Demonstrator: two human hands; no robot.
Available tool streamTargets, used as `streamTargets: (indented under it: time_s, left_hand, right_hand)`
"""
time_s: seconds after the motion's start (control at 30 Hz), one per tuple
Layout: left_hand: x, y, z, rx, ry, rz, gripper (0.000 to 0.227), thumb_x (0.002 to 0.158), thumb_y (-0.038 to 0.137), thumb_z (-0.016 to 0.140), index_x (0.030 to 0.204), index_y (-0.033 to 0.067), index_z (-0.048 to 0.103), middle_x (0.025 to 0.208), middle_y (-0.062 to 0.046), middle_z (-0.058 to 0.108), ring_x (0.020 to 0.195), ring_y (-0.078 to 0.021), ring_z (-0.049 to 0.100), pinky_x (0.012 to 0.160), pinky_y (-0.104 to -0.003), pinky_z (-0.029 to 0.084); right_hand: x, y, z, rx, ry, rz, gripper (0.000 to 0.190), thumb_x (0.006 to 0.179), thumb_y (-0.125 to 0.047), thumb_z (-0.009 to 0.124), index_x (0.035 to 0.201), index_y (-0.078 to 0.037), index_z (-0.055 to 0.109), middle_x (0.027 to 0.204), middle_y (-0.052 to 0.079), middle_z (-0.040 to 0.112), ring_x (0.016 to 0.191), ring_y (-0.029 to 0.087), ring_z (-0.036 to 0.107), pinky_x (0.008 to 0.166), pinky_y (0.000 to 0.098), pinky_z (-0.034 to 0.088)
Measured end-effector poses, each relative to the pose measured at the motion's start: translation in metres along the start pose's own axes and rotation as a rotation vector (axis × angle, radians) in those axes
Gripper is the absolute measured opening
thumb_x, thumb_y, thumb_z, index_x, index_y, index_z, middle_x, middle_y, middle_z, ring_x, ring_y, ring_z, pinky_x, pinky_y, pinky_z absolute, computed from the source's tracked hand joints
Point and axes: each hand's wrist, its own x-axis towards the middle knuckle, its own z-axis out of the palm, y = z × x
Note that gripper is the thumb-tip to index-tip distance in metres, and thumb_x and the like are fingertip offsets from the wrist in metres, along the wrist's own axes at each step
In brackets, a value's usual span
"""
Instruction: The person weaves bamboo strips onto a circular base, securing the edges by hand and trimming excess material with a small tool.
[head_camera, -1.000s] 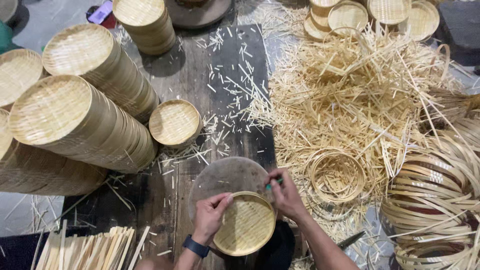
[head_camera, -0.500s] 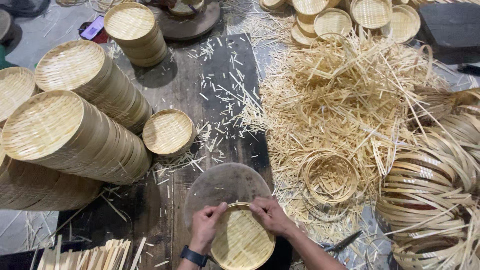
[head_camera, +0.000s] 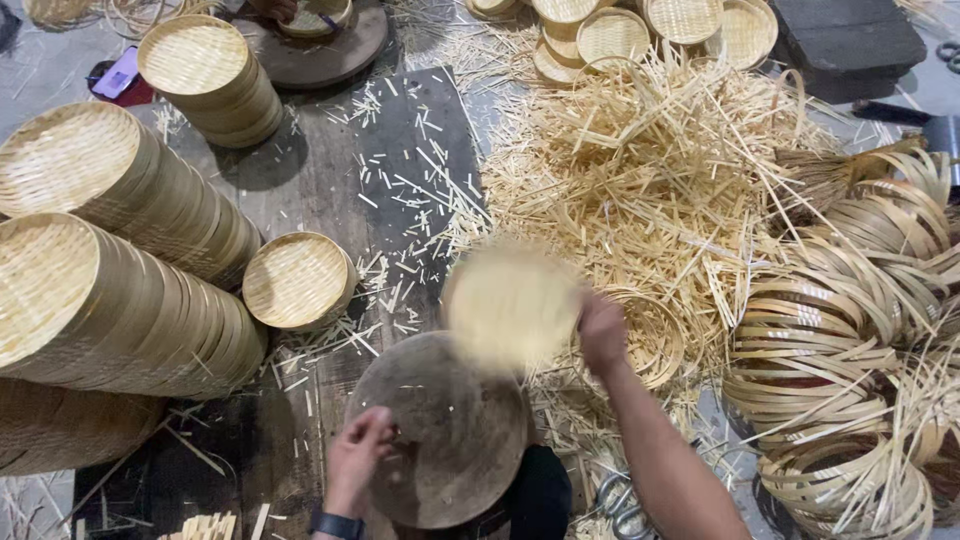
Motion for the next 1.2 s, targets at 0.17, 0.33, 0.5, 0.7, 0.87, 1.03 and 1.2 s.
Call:
streamTargets:
  time_s: [0.17, 0.33, 0.5, 0.7, 0.87, 1.03, 1.2]
  left_hand:
    - [0.064, 0.012, -0.032, -0.051, 0.162, 0.247, 0.040, 0.091, 0.034, 0.078, 0.122, 0.0089, 0.077, 0.104, -0.015, 0.077, 0.081, -0.0190, 0.068, 0.072, -0.034, 0.053]
    - [0.134, 0.047, -0.047, 0.308, 0.470, 0.438, 0.048, 0.091, 0.041, 0.076, 0.124, 0.0064, 0.073, 0.111, -0.015, 0.075, 0.099, -0.0266, 0.071, 0.091, -0.043, 0.056]
    - [0.164, 0.064, -0.054, 0.846, 0.657, 0.917, 0.055, 0.087, 0.036, 0.077, 0.131, 0.0030, 0.068, 0.134, -0.021, 0.062, 0.123, -0.0413, 0.057, 0.105, -0.051, 0.044]
    - [0.196, 0.076, -0.078, 1.111, 0.536, 1.090, 0.034, 0.083, 0.023, 0.074, 0.116, 0.0145, 0.075, 0.129, -0.008, 0.070, 0.122, -0.0345, 0.061, 0.109, -0.048, 0.043]
    - [0.195, 0.089, -0.079, 0.956, 0.491, 1.122, 0.015, 0.085, 0.018, 0.077, 0.098, 0.0142, 0.081, 0.106, -0.005, 0.076, 0.110, -0.0274, 0.066, 0.106, -0.043, 0.048]
    - [0.154, 0.122, -0.077, 0.661, 0.314, 0.926, 0.017, 0.091, 0.020, 0.077, 0.106, 0.0137, 0.080, 0.106, -0.007, 0.075, 0.095, -0.0243, 0.071, 0.089, -0.036, 0.056]
    - [0.096, 0.134, -0.060, 0.785, 0.397, 1.223, 0.009, 0.086, 0.018, 0.078, 0.094, 0.0135, 0.081, 0.101, -0.009, 0.076, 0.099, -0.0276, 0.067, 0.091, -0.040, 0.052]
  right_hand:
    - [0.015, -0.016, -0.018, 0.115, -0.016, -0.270, 0.054, 0.111, -0.044, 0.029, 0.122, -0.005, 0.064, 0.081, 0.005, 0.069, 0.071, 0.013, 0.068, 0.062, 0.0292, 0.058]
    - [-0.028, 0.037, -0.013, 0.138, -0.183, 0.048, 0.033, 0.110, -0.020, 0.051, 0.122, 0.007, 0.065, 0.084, 0.012, 0.068, 0.081, 0.018, 0.072, 0.077, 0.0346, 0.062]
    - [-0.042, 0.085, -0.062, -0.072, 0.090, 0.314, 0.032, 0.100, -0.012, 0.052, 0.127, -0.005, 0.067, 0.097, 0.010, 0.073, 0.079, 0.017, 0.068, 0.078, 0.0364, 0.060]
    - [-0.066, 0.135, -0.125, -0.748, 0.304, 0.227, 0.041, 0.089, -0.030, 0.075, 0.122, -0.006, 0.069, 0.112, 0.013, 0.067, 0.101, 0.024, 0.067, 0.091, 0.0431, 0.055]
    - [-0.084, 0.134, -0.118, -1.028, 0.083, 0.408, 0.061, 0.072, -0.035, 0.089, 0.124, -0.012, 0.067, 0.122, 0.016, 0.052, 0.108, 0.029, 0.060, 0.092, 0.0448, 0.053]
    - [-0.093, 0.155, -0.117, -1.243, -0.029, 0.231, 0.011, 0.088, -0.024, 0.075, 0.095, -0.016, 0.079, 0.113, 0.004, 0.065, 0.107, 0.024, 0.063, 0.088, 0.0406, 0.057]
    - [-0.094, 0.157, -0.121, -1.160, 0.078, -0.144, 0.006, 0.089, -0.016, 0.071, 0.094, -0.015, 0.074, 0.096, 0.004, 0.072, 0.086, 0.024, 0.064, 0.072, 0.0372, 0.056]
